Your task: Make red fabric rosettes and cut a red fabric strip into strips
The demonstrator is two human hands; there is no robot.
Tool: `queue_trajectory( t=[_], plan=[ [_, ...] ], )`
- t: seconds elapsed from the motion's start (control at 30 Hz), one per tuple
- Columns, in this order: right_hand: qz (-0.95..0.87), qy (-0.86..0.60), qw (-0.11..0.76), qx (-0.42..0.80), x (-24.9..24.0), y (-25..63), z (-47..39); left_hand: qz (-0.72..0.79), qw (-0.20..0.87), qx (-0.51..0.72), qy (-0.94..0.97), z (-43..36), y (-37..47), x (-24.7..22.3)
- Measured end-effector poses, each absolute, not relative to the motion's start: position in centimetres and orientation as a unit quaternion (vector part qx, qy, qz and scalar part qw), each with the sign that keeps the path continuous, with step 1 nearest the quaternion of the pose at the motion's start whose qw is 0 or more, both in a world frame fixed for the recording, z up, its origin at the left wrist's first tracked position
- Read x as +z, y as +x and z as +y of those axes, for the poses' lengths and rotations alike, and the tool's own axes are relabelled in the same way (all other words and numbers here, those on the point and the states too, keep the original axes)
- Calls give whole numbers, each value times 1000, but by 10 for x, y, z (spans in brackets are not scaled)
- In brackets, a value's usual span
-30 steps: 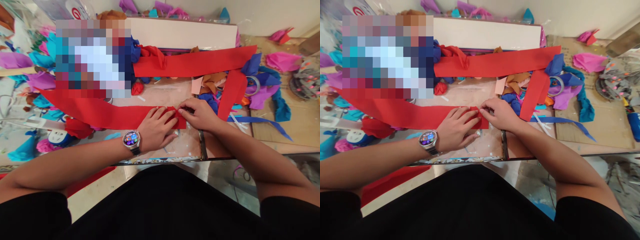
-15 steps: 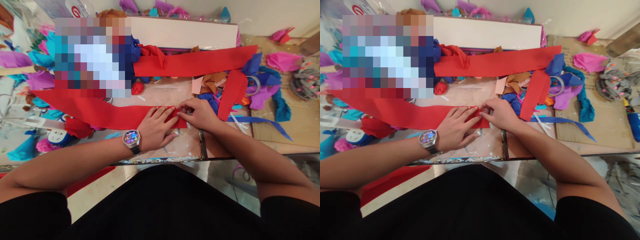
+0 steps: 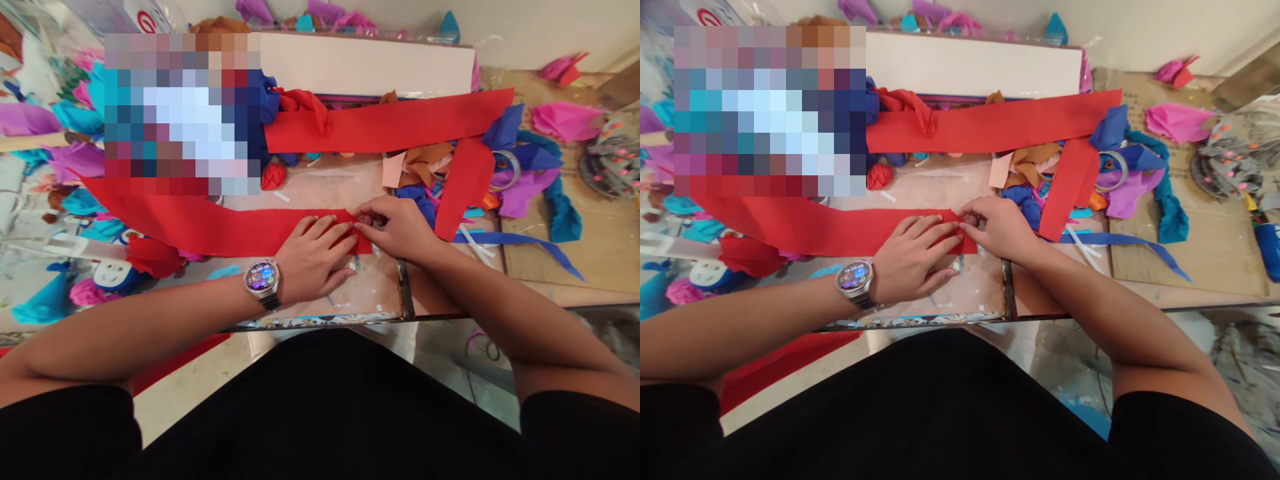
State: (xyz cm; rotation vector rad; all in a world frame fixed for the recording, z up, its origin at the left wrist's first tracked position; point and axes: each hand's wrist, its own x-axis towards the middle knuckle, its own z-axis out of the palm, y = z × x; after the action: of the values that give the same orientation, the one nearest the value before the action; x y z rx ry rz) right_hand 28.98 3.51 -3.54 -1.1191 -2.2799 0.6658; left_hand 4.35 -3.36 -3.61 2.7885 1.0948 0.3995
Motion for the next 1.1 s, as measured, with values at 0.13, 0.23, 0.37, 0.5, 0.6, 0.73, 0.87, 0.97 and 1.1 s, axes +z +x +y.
queue_trajectory(
  t=[0.13, 0.23, 0.37, 0.5, 0.6, 0.73, 0.87, 0.97, 1.1],
  plan=[
    [-830, -424, 257, 256, -34, 291, 34, 362, 62, 130, 921, -33, 44, -35],
    [-826, -435, 253, 255, -32, 293, 35, 367, 67, 121, 920, -33, 45, -33],
    [-826, -433, 254, 256, -32, 294, 37, 374, 74, 113, 918, -34, 45, -33],
    [-832, -419, 263, 252, -34, 295, 38, 385, 84, 113, 912, -35, 45, -34],
    [-858, -370, 273, 230, -36, 297, 40, 392, 85, 112, 909, -35, 45, -34],
    [-877, -332, 281, 206, -39, 299, 42, 394, 88, 108, 908, -35, 45, -34],
    [-878, -327, 281, 209, -42, 300, 43, 394, 96, 113, 907, -34, 45, -34],
    [-877, -331, 278, 210, -42, 300, 43, 395, 97, 115, 906, -34, 45, -35],
    [-876, -334, 278, 210, -42, 299, 42, 392, 82, 115, 909, -35, 45, -35]
  ],
)
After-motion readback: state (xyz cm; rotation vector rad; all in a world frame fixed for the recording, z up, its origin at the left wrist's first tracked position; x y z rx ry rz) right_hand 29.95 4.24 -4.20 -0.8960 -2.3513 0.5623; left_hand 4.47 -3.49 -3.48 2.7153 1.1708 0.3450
